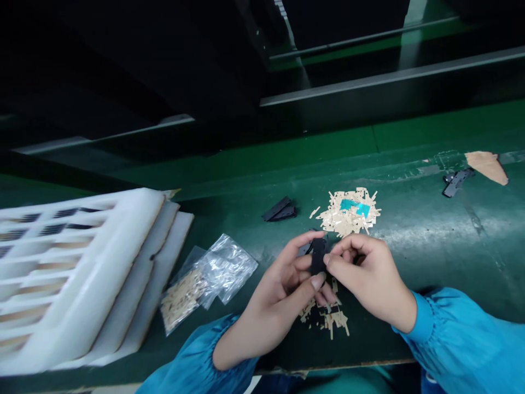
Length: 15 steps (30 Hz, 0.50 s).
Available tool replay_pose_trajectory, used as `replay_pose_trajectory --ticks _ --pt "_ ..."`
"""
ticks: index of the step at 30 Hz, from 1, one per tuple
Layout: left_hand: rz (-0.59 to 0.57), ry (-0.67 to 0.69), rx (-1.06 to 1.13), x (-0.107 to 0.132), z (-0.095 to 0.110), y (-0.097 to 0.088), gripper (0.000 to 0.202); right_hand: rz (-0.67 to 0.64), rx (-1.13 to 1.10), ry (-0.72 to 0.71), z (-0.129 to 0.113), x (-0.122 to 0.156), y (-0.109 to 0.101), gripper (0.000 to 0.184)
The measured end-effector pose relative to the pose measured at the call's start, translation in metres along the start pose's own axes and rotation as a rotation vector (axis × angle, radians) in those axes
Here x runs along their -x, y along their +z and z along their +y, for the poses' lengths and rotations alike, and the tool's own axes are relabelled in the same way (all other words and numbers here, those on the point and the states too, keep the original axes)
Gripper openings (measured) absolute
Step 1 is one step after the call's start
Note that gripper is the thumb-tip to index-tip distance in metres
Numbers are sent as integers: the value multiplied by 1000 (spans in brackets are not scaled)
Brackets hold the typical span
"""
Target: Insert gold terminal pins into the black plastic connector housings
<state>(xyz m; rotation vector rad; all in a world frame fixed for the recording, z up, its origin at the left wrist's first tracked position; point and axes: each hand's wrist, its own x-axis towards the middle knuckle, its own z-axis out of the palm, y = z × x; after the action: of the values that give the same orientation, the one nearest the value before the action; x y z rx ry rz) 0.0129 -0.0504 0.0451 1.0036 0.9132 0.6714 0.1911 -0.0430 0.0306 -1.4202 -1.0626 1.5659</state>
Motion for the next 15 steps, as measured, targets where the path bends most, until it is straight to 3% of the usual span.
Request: replay_pose_trajectory --ticks 15 --pt "-76 52 -21 3 -5 -4 48 -106 -61 -61 -3 -7 -11 22"
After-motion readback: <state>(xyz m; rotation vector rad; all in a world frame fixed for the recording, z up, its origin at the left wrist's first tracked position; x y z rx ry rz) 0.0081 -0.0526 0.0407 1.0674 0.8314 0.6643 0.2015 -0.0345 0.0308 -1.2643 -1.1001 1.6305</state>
